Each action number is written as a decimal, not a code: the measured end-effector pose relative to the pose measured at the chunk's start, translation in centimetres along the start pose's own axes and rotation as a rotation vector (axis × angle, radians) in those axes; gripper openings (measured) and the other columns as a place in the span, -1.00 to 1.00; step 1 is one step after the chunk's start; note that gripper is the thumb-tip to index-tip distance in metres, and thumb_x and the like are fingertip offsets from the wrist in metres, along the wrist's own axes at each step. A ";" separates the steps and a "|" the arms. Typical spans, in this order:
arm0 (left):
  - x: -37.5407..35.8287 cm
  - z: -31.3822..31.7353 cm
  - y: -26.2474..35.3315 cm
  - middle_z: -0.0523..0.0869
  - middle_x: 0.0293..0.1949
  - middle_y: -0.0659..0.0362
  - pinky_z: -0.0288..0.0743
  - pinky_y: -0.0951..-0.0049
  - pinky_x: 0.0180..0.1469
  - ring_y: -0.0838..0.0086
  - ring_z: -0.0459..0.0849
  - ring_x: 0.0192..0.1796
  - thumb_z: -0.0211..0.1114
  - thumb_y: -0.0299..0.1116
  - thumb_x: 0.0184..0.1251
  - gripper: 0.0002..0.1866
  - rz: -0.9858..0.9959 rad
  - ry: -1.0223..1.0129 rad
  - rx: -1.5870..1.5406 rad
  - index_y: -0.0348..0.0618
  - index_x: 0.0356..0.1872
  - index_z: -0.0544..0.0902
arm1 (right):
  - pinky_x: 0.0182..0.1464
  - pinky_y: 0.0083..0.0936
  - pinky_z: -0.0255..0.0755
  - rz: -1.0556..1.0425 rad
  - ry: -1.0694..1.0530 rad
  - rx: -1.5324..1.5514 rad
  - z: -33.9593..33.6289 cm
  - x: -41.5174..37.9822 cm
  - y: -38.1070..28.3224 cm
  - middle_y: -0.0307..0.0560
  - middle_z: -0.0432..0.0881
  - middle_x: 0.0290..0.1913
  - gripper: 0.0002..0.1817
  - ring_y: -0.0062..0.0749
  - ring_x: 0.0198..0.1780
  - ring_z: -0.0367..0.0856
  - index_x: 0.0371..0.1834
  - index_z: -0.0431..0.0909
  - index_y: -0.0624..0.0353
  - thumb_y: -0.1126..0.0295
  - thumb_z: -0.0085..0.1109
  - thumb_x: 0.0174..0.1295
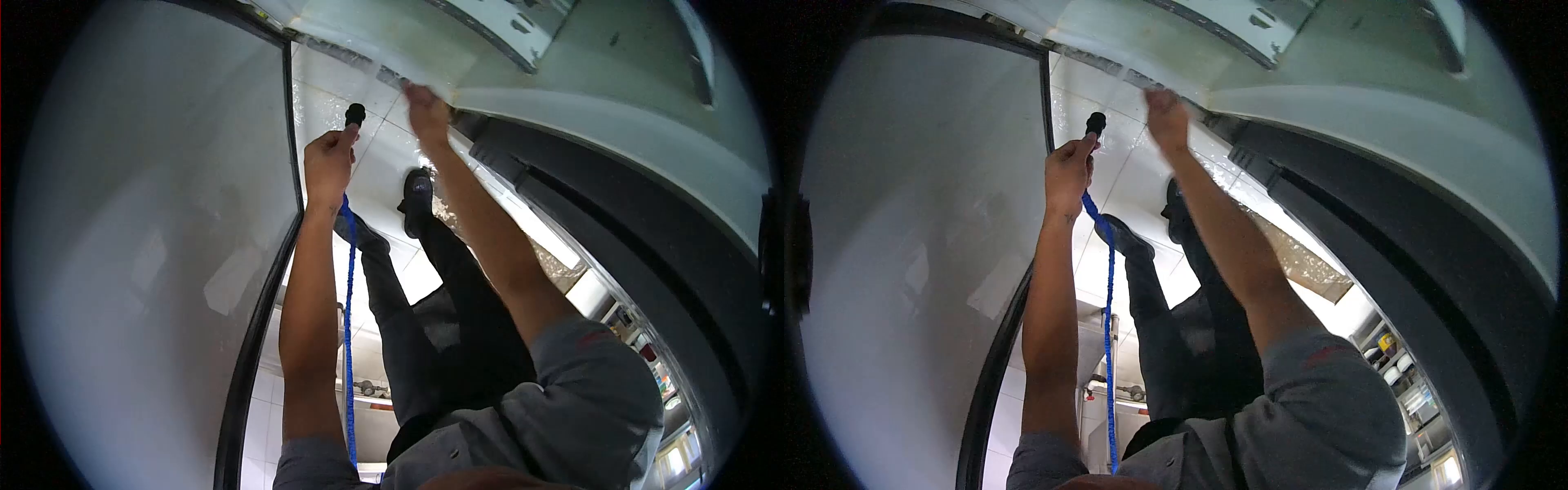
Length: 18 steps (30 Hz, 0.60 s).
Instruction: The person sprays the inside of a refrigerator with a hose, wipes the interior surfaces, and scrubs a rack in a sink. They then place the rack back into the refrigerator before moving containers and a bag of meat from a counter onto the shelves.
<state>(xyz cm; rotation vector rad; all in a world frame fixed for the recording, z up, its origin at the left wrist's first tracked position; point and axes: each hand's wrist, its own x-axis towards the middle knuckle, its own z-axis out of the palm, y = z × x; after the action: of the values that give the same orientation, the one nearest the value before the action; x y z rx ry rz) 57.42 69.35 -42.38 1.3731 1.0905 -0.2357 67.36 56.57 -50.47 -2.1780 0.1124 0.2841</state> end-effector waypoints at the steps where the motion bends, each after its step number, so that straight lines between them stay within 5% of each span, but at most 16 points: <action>1: 0.3 -0.5 -0.3 0.45 -0.70 0.29 0.15 0.59 -0.56 0.69 0.32 -0.64 0.26 -0.17 0.23 -0.68 0.001 0.006 -0.002 -0.29 -0.45 0.65 | 0.01 -0.19 0.37 -0.091 -0.015 -0.157 1.5 4.1 4.7 0.16 0.60 -0.20 -0.63 0.08 -0.10 0.54 -0.25 0.57 0.30 0.14 0.05 0.24; 3: 0.8 -1.5 -1.0 0.43 -0.69 0.31 0.14 0.59 -0.55 0.70 0.31 -0.63 0.24 -0.19 0.25 -0.68 0.048 0.070 0.008 -0.29 -0.47 0.63 | 0.10 -0.17 0.32 -0.248 0.258 -0.358 2.6 10.0 9.4 0.34 0.44 -0.01 -0.52 0.13 0.11 0.39 0.00 0.39 0.41 0.15 0.00 0.26; 8: 3.2 -1.7 -3.9 0.37 -0.69 0.39 0.00 0.70 -0.66 0.77 0.20 -0.67 0.22 -0.19 0.30 -0.73 0.144 0.093 0.063 -0.22 -0.38 0.64 | 0.10 -0.15 0.35 -0.080 0.573 -0.764 6.2 21.6 16.2 0.25 0.48 -0.01 -0.49 -0.02 0.07 0.45 0.00 0.41 0.37 0.07 -0.05 0.26; 10: 4.0 -1.9 -5.3 0.36 -0.68 0.41 -0.02 0.70 -0.65 0.79 0.19 -0.66 0.22 -0.18 0.31 -0.72 0.095 0.143 0.011 -0.23 -0.36 0.63 | 0.09 -0.15 0.36 -0.007 -0.228 -0.800 6.2 23.7 15.4 0.17 0.53 -0.05 -0.47 -0.07 0.03 0.50 0.02 0.42 0.29 0.01 -0.12 0.28; 13: 4.0 -2.8 -6.5 0.37 -0.69 0.36 0.05 0.62 -0.57 0.72 0.25 -0.60 0.24 -0.17 0.28 -0.68 0.152 0.203 0.112 -0.25 -0.51 0.58 | 0.12 -0.15 0.35 -0.618 0.044 -0.773 13.3 25.7 16.4 0.12 0.55 -0.03 -0.53 -0.04 0.07 0.50 0.04 0.42 0.27 0.08 -0.06 0.27; 14: 3.5 -4.0 -6.7 0.35 -0.70 0.37 0.04 0.63 -0.57 0.73 0.23 -0.59 0.23 -0.16 0.29 -0.66 0.133 0.201 0.041 -0.25 -0.50 0.56 | 0.19 -0.22 0.30 -0.845 0.211 -0.440 14.6 22.7 13.0 0.11 0.52 0.05 -0.57 -0.01 0.12 0.45 0.07 0.40 0.26 0.18 0.01 0.24; 15: 3.9 -4.3 -6.9 0.35 -0.70 0.37 0.04 0.63 -0.57 0.73 0.23 -0.59 0.23 -0.16 0.29 -0.66 0.132 0.199 0.033 -0.25 -0.50 0.56 | 0.27 -0.29 0.23 -0.882 0.050 -0.419 15.8 21.7 12.0 0.07 0.48 0.13 -0.61 -0.06 0.20 0.39 0.09 0.41 0.20 0.26 0.02 0.23; 16: 3.8 -4.8 -6.9 0.35 -0.70 0.37 0.03 0.63 -0.57 0.73 0.23 -0.60 0.22 -0.17 0.30 -0.67 0.121 0.209 0.035 -0.25 -0.50 0.56 | 0.32 -0.32 0.16 -0.567 -0.475 -0.135 14.5 18.8 7.7 0.04 0.46 0.16 -0.64 -0.14 0.25 0.34 0.09 0.44 0.12 0.33 0.01 0.22; 18: 3.7 -5.4 -6.6 0.35 -0.70 0.37 0.04 0.63 -0.57 0.74 0.23 -0.60 0.20 -0.19 0.32 -0.69 0.117 0.225 0.066 -0.24 -0.49 0.55 | 0.30 -0.29 0.18 -0.703 -0.284 -0.177 13.9 18.4 9.1 0.04 0.47 0.14 -0.65 -0.16 0.23 0.37 0.07 0.45 0.11 0.34 0.01 0.21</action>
<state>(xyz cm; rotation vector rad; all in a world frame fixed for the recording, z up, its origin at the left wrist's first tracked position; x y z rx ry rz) 52.11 73.86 -48.49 1.5445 1.1906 -0.0323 81.28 62.95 -69.97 -2.1743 -0.8468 0.1962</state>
